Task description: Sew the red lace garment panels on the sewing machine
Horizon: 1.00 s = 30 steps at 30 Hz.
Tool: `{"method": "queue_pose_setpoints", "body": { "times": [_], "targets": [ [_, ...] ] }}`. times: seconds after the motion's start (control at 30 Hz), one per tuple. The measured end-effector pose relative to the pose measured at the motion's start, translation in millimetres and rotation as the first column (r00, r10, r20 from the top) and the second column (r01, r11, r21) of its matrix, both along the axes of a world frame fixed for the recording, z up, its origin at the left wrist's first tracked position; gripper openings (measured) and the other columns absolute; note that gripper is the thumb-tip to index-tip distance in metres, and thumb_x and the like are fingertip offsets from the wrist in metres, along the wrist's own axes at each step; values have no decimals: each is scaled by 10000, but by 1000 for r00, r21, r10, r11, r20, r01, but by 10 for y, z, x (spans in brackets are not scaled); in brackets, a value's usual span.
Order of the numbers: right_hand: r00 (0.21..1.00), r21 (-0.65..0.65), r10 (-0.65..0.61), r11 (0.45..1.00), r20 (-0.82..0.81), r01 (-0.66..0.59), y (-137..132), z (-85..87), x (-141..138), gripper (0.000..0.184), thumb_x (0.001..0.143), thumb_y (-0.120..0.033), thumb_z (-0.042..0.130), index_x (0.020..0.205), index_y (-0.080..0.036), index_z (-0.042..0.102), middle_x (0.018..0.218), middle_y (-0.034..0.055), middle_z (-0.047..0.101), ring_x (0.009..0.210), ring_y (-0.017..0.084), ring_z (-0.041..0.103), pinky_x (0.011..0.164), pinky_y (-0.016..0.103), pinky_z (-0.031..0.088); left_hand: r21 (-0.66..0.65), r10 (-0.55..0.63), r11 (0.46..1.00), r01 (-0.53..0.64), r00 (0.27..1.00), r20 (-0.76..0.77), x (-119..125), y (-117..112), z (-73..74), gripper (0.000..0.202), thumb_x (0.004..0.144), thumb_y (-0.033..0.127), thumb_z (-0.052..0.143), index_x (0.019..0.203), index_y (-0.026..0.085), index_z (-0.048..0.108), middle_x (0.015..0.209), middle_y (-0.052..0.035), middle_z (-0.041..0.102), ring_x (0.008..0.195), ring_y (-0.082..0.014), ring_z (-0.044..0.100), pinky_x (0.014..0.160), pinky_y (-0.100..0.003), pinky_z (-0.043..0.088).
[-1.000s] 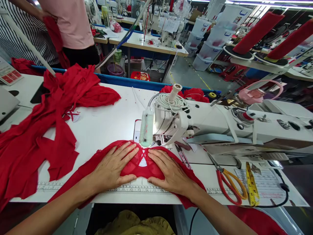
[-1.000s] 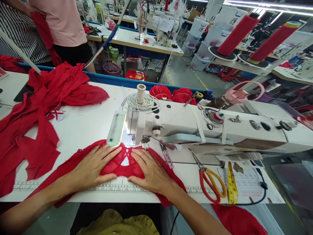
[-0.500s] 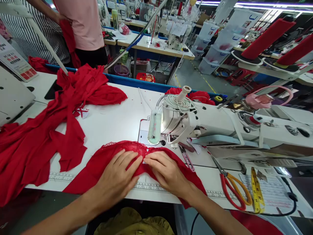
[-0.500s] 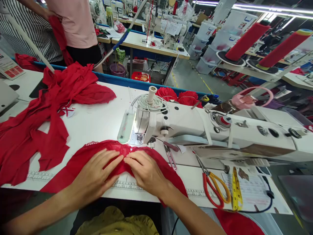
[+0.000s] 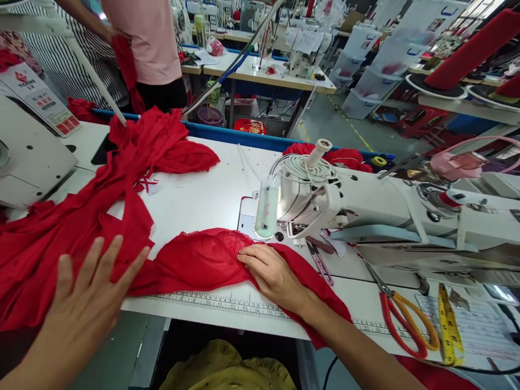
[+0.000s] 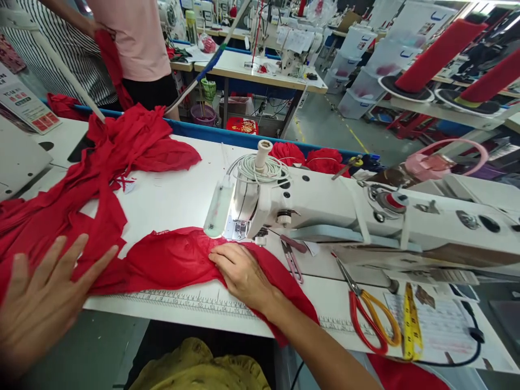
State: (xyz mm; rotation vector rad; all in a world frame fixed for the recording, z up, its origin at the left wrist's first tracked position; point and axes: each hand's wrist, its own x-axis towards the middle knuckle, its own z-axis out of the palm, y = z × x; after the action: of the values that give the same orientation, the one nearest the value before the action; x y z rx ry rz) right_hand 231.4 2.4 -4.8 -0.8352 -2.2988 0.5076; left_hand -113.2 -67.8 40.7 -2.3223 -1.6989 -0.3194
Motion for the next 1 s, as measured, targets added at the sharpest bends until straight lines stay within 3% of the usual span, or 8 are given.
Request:
{"method": "queue_pose_setpoints", "body": {
  "times": [0.07, 0.17, 0.27, 0.37, 0.47, 0.53, 0.73, 1.0],
  "targets": [
    [997, -16, -3, 1000, -79, 2, -3, 53, 9, 357, 977, -57, 408, 1228, -203, 616, 1167, 113, 673, 1091, 216, 620, 923, 407, 536, -46, -119, 991, 122, 991, 56, 267, -54, -36, 569, 1013, 149, 353, 1552, 325, 300, 1655, -45, 222, 1472, -384, 304, 1191, -667, 218],
    [984, -14, -71, 997, -166, 70, -61, 136, 29, 334, 965, -36, 428, 1166, -218, 623, 1106, 87, 680, 1044, 201, 625, 885, 386, 535, -24, -329, 936, 352, 895, 300, 744, -64, -149, 466, 978, 59, 426, 1423, 179, 495, 1367, -94, 612, 1273, -213, 575, 1161, -362, 417],
    [994, 11, -68, 998, -87, 69, -174, 157, 46, 233, 950, -63, 506, 1087, -199, 636, 1033, 76, 688, 972, 195, 625, 837, 363, 532, 44, -378, 909, 413, 778, 502, 1124, 106, -267, 333, 973, 37, 455, 1259, 140, 591, 1195, -91, 687, 1147, -163, 635, 1075, -275, 490],
    [994, 63, -64, 996, 85, 59, -273, 103, 69, 158, 952, -113, 550, 1054, -176, 653, 1023, 85, 706, 954, 202, 633, 836, 362, 526, -1, -439, 850, 527, 709, 552, 1300, 352, -378, 250, 997, 87, 438, 1154, 141, 625, 1206, -97, 688, 1181, -174, 624, 1125, -352, 460],
    [983, 121, -92, 990, 161, 73, -311, 41, 103, 150, 956, -127, 556, 1047, -173, 666, 1022, 77, 726, 969, 200, 646, 856, 358, 520, -147, -391, 844, 516, 778, 492, 1316, 494, -472, 201, 1001, 177, 475, 1107, 169, 645, 1347, -106, 624, 1339, -271, 511, 1182, -577, 331],
    [981, 145, -96, 987, 166, 72, -310, 20, 125, 157, 957, -128, 555, 1051, -177, 671, 1026, 72, 733, 992, 196, 649, 864, 353, 517, -239, -315, 865, 441, 848, 426, 1294, 509, -509, 243, 988, 236, 515, 1201, 195, 625, 1437, -101, 560, 1376, -334, 457, 1139, -667, 314],
    [983, 161, -100, 984, 151, 75, -296, 9, 158, 145, 952, -137, 573, 1050, -175, 673, 1029, 70, 738, 1003, 199, 653, 867, 351, 514, -385, -216, 858, 341, 918, 331, 1269, 474, -473, 539, 973, 349, 550, 1483, 241, 414, 1440, -103, 562, 1238, -299, 554, 985, -514, 452],
    [984, 131, -74, 990, 162, 53, -288, -5, 187, 153, 963, -153, 564, 1066, -176, 675, 1073, 79, 731, 1037, 208, 650, 882, 361, 516, -469, -154, 845, 256, 957, 244, 1271, 466, -388, 626, 969, 435, 556, 1539, 312, 328, 1423, -92, 569, 1164, -298, 580, 995, -550, 408]
  ]
}}
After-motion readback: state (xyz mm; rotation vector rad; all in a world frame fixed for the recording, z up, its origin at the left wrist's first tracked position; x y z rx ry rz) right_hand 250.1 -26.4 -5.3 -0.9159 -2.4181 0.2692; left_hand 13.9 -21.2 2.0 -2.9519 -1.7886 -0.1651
